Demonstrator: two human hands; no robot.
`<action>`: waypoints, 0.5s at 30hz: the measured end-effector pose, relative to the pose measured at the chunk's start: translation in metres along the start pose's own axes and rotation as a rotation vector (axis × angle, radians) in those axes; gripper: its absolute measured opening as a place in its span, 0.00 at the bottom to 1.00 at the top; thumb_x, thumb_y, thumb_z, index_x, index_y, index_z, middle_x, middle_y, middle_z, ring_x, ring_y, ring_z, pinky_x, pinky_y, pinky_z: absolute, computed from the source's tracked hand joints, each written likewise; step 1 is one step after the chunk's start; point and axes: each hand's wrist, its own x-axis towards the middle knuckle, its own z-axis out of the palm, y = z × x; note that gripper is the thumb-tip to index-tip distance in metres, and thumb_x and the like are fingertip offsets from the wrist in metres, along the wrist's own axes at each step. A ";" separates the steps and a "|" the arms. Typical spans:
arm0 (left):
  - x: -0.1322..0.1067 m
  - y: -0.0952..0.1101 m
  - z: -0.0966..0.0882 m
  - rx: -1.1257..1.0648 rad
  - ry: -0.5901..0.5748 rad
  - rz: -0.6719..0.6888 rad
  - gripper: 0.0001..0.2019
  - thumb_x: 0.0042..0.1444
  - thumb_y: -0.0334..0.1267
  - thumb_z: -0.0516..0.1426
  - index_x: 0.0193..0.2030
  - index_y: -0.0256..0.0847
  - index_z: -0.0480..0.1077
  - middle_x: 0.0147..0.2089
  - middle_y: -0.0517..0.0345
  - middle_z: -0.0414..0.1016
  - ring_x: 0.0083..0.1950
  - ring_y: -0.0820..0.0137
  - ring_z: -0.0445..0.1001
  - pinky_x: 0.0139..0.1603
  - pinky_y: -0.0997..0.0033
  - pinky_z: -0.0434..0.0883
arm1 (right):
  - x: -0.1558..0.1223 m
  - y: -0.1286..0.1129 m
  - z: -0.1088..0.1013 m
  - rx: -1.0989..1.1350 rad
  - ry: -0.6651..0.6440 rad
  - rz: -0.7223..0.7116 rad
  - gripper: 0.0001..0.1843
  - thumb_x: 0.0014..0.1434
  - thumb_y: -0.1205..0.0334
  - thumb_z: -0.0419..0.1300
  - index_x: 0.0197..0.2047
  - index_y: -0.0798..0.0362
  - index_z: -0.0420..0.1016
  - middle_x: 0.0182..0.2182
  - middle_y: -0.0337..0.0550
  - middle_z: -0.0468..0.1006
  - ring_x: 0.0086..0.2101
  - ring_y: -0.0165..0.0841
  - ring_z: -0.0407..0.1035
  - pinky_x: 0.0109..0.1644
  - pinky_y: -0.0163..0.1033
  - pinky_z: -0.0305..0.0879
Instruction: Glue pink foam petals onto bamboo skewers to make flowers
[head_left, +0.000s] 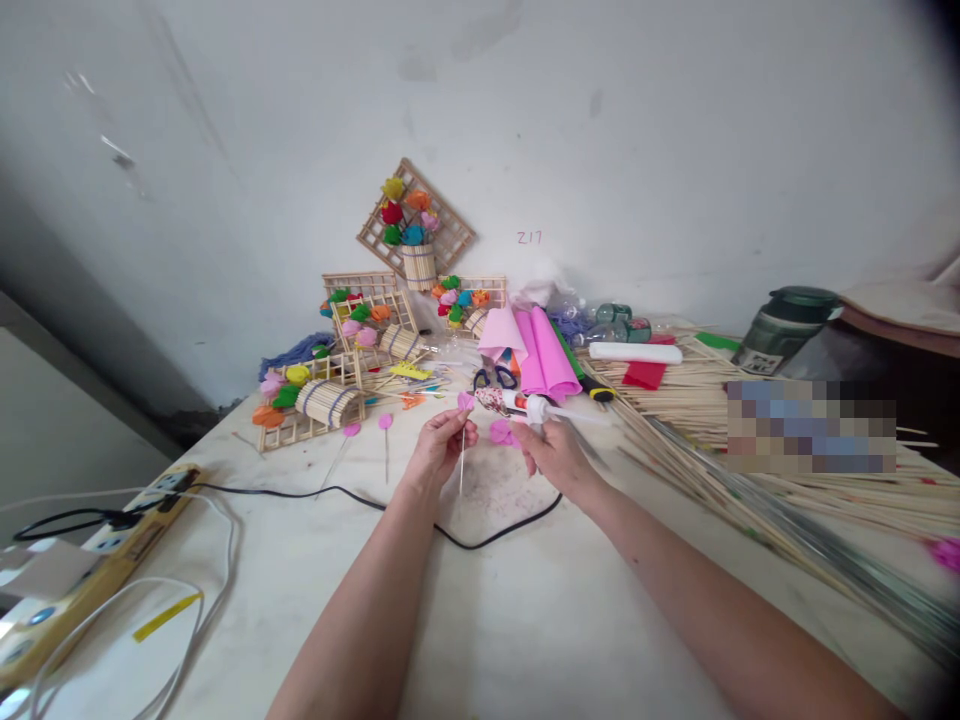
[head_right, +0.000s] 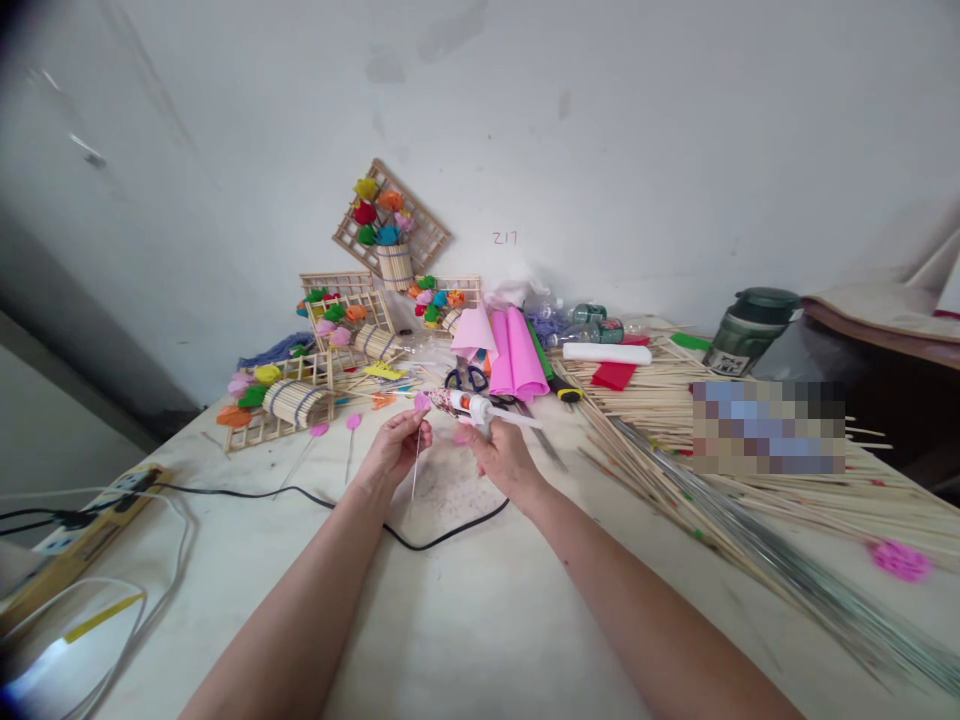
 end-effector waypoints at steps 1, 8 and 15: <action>0.000 0.000 -0.001 -0.010 0.010 0.000 0.10 0.43 0.35 0.63 0.31 0.32 0.71 0.22 0.58 0.71 0.22 0.77 0.68 0.25 0.78 0.65 | 0.000 0.000 0.000 0.006 -0.009 0.007 0.19 0.57 0.47 0.49 0.28 0.55 0.66 0.10 0.33 0.63 0.13 0.26 0.58 0.18 0.31 0.58; 0.001 0.001 -0.003 -0.013 0.046 -0.012 0.12 0.42 0.37 0.63 0.34 0.35 0.70 0.23 0.57 0.73 0.20 0.76 0.69 0.23 0.78 0.65 | -0.001 0.005 0.000 0.020 -0.062 0.013 0.21 0.57 0.46 0.48 0.25 0.55 0.65 0.10 0.33 0.63 0.13 0.25 0.58 0.19 0.30 0.57; 0.001 0.001 -0.003 -0.035 0.029 -0.002 0.10 0.43 0.35 0.62 0.33 0.34 0.69 0.23 0.58 0.72 0.21 0.77 0.69 0.23 0.79 0.65 | -0.002 0.005 0.002 -0.003 -0.067 0.025 0.21 0.56 0.46 0.49 0.28 0.55 0.67 0.10 0.32 0.62 0.12 0.25 0.58 0.18 0.30 0.57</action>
